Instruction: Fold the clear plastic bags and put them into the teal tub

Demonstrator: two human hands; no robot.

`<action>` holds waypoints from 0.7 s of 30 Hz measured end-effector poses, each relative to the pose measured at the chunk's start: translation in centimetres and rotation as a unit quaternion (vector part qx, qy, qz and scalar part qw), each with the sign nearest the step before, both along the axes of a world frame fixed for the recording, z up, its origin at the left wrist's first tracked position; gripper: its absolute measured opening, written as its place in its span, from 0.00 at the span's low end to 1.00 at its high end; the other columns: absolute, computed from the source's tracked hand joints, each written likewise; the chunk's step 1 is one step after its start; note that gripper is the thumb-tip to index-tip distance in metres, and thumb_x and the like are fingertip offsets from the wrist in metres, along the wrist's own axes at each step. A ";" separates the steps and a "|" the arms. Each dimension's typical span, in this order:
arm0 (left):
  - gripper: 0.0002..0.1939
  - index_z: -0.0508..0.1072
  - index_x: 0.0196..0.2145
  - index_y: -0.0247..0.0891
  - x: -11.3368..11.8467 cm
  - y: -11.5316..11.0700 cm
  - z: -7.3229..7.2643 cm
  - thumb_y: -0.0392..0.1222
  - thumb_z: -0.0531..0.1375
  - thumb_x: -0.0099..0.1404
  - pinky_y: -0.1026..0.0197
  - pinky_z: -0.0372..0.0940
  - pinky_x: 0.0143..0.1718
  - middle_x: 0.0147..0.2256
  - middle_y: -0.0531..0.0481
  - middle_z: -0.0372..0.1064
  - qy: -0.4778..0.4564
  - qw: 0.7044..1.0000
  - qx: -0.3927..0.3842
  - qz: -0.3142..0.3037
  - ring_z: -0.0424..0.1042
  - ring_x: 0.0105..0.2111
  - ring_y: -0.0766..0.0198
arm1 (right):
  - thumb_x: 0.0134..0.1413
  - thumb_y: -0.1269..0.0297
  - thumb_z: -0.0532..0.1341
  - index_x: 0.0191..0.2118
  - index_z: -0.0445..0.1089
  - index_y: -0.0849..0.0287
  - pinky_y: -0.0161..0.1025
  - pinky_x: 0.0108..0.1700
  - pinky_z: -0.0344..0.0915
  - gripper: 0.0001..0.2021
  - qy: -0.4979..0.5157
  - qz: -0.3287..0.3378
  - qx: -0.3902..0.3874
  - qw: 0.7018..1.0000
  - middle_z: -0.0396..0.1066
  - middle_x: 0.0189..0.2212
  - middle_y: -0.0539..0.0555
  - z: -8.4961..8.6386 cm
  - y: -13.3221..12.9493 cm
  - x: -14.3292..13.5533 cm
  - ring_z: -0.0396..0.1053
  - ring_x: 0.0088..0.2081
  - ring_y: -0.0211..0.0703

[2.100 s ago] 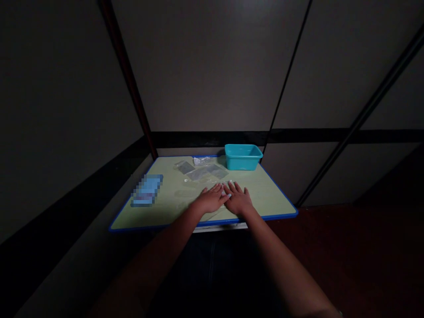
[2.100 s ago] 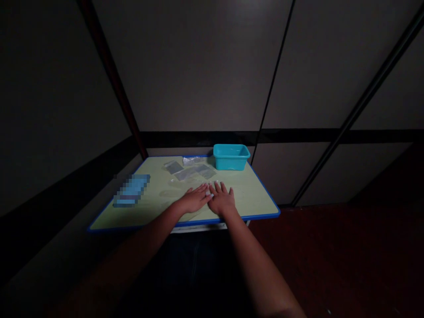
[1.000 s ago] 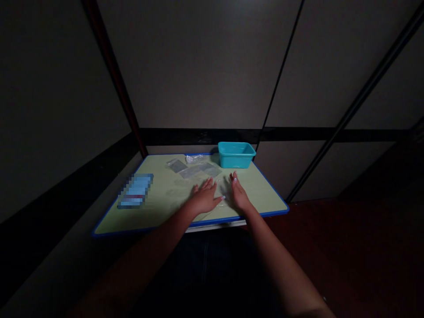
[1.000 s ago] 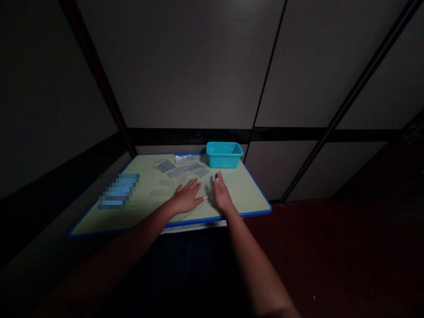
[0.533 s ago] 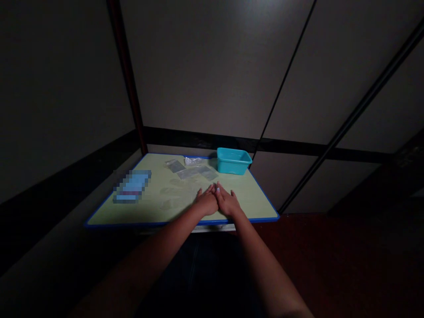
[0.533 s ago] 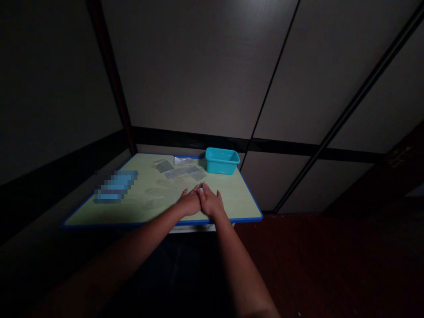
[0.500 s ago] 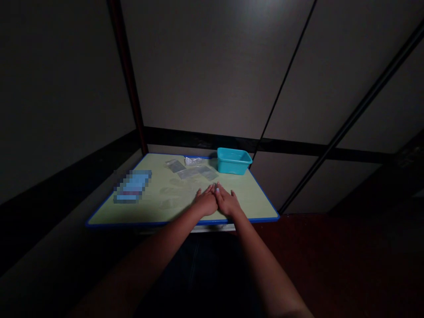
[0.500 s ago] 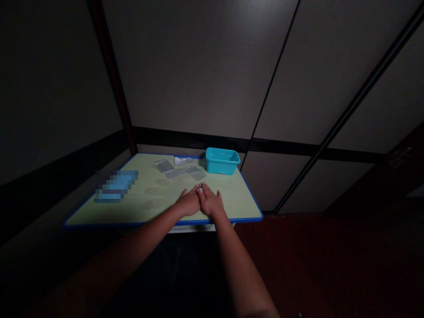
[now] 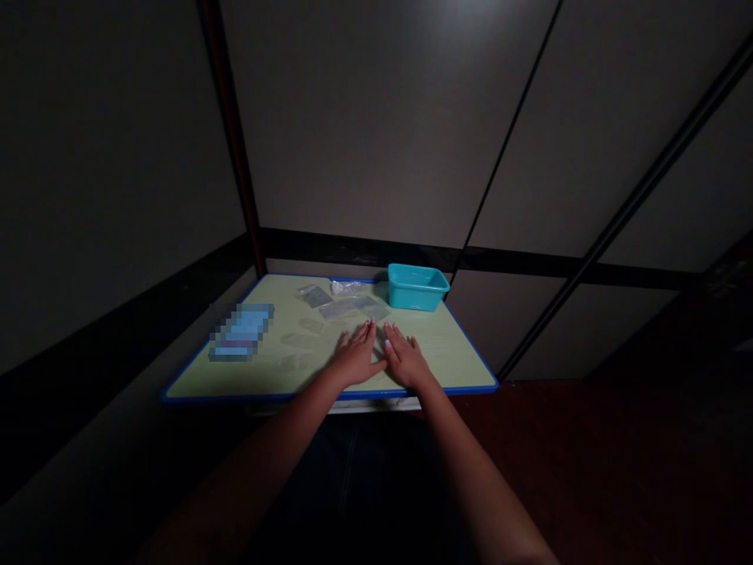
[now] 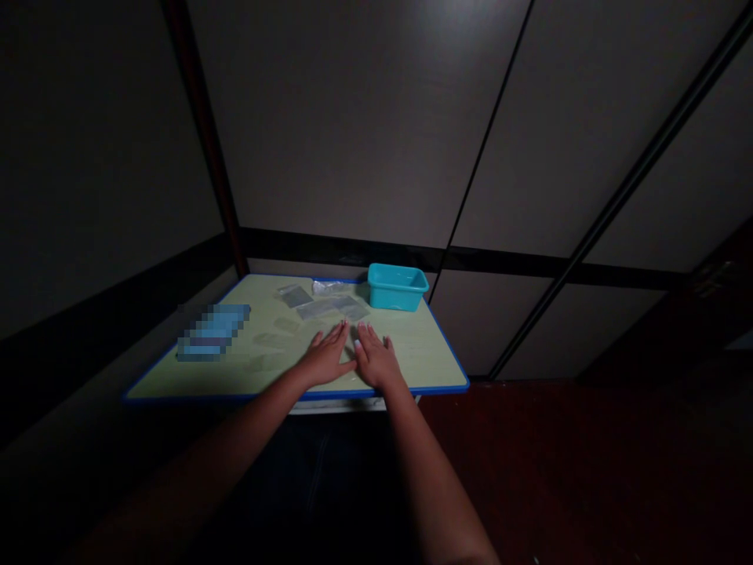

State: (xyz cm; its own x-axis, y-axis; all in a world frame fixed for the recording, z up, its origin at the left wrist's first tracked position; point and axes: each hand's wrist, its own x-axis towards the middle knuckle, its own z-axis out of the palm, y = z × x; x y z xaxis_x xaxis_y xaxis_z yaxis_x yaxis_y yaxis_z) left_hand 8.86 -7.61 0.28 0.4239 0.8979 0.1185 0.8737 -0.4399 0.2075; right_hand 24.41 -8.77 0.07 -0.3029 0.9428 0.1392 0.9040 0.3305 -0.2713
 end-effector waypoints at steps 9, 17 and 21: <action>0.33 0.43 0.63 0.37 -1.8 -1.4 -0.2 0.54 0.42 0.65 0.41 0.37 0.59 0.64 0.46 0.35 0.025 0.997 -0.002 0.079 0.33 0.63 0.56 | 0.59 0.44 0.34 0.65 0.36 0.52 0.56 0.60 0.28 0.31 -0.073 0.058 -0.023 0.995 0.38 0.64 0.50 0.3 0.0 -0.5 0.31 0.65 0.40; 0.34 0.40 0.63 0.40 -3.1 -1.5 -1.2 0.57 0.42 0.65 0.43 0.38 0.59 0.64 0.47 0.33 0.049 0.997 -0.053 0.027 0.35 0.63 0.56 | 0.53 0.37 0.39 0.65 0.33 0.59 0.56 0.60 0.27 0.41 -0.099 0.056 -0.052 0.992 0.34 0.65 0.56 -0.1 0.6 -0.5 0.27 0.65 0.44; 0.35 0.41 0.63 0.39 -4.9 -2.0 -1.1 0.59 0.40 0.64 0.44 0.38 0.59 0.64 0.47 0.34 0.063 0.997 -0.033 0.017 0.34 0.63 0.56 | 0.51 0.36 0.42 0.65 0.32 0.60 0.55 0.60 0.27 0.43 -0.099 0.047 -0.064 0.992 0.33 0.65 0.56 0.0 0.6 -0.5 0.26 0.65 0.46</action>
State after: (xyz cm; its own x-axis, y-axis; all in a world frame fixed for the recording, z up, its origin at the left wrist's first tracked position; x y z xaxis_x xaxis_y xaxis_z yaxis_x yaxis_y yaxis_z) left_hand 3.91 -9.60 -0.84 0.4000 0.9165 0.0067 0.9091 -0.3977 0.1236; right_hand 23.90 -8.18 0.03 -0.3998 0.9152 -0.0502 0.9104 0.3902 -0.1375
